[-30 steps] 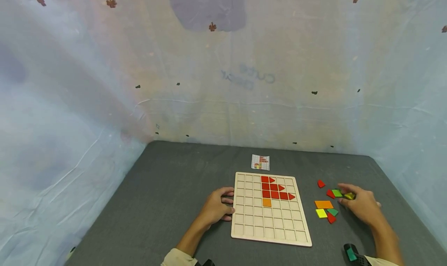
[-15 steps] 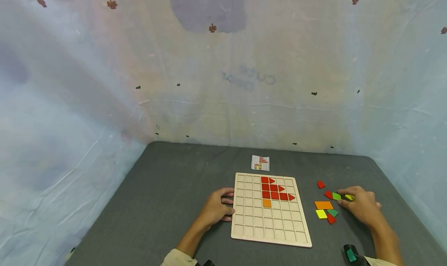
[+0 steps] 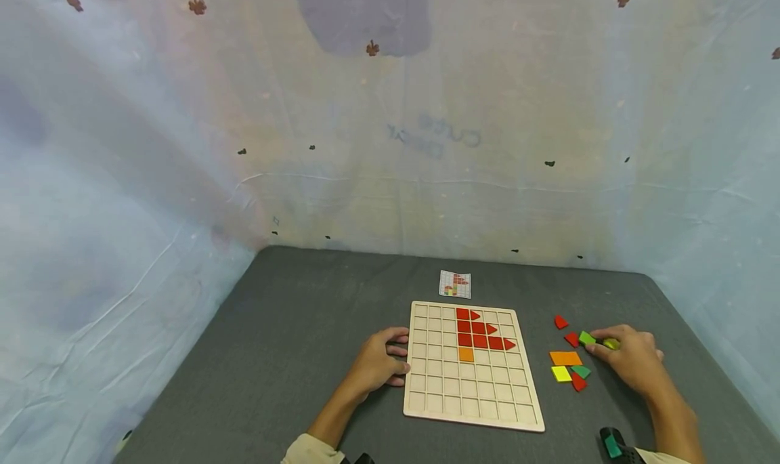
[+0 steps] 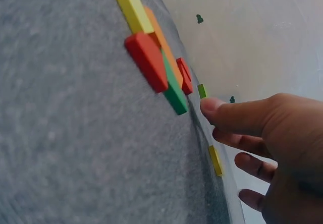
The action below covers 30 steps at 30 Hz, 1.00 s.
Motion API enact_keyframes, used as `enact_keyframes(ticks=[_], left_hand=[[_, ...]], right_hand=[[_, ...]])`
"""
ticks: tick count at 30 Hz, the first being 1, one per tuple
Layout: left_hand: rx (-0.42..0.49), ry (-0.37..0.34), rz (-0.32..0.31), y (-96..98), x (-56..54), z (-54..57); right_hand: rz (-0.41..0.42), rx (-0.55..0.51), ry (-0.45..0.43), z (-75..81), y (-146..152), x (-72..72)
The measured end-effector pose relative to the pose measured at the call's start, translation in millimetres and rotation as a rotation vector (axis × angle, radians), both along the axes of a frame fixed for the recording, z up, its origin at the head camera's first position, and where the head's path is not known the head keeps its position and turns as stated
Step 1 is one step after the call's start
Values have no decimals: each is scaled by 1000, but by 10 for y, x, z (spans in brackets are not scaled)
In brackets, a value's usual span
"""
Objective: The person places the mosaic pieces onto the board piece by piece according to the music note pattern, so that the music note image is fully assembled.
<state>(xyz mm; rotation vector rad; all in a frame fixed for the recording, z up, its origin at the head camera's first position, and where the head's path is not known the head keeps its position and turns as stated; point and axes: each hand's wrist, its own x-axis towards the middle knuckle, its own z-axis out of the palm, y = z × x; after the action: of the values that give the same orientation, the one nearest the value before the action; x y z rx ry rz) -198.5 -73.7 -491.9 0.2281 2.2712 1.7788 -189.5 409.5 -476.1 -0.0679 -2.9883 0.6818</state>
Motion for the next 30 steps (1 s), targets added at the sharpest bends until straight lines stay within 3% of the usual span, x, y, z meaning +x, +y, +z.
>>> enact_keyframes(ticks=[18,30], left_hand=[[1,9,-5,2,2,6],[2,8,-6,3,6,-3]], right_hand=[[106,-61,-10,192,-503,-84],[209,-122,41,152,-872,-111]])
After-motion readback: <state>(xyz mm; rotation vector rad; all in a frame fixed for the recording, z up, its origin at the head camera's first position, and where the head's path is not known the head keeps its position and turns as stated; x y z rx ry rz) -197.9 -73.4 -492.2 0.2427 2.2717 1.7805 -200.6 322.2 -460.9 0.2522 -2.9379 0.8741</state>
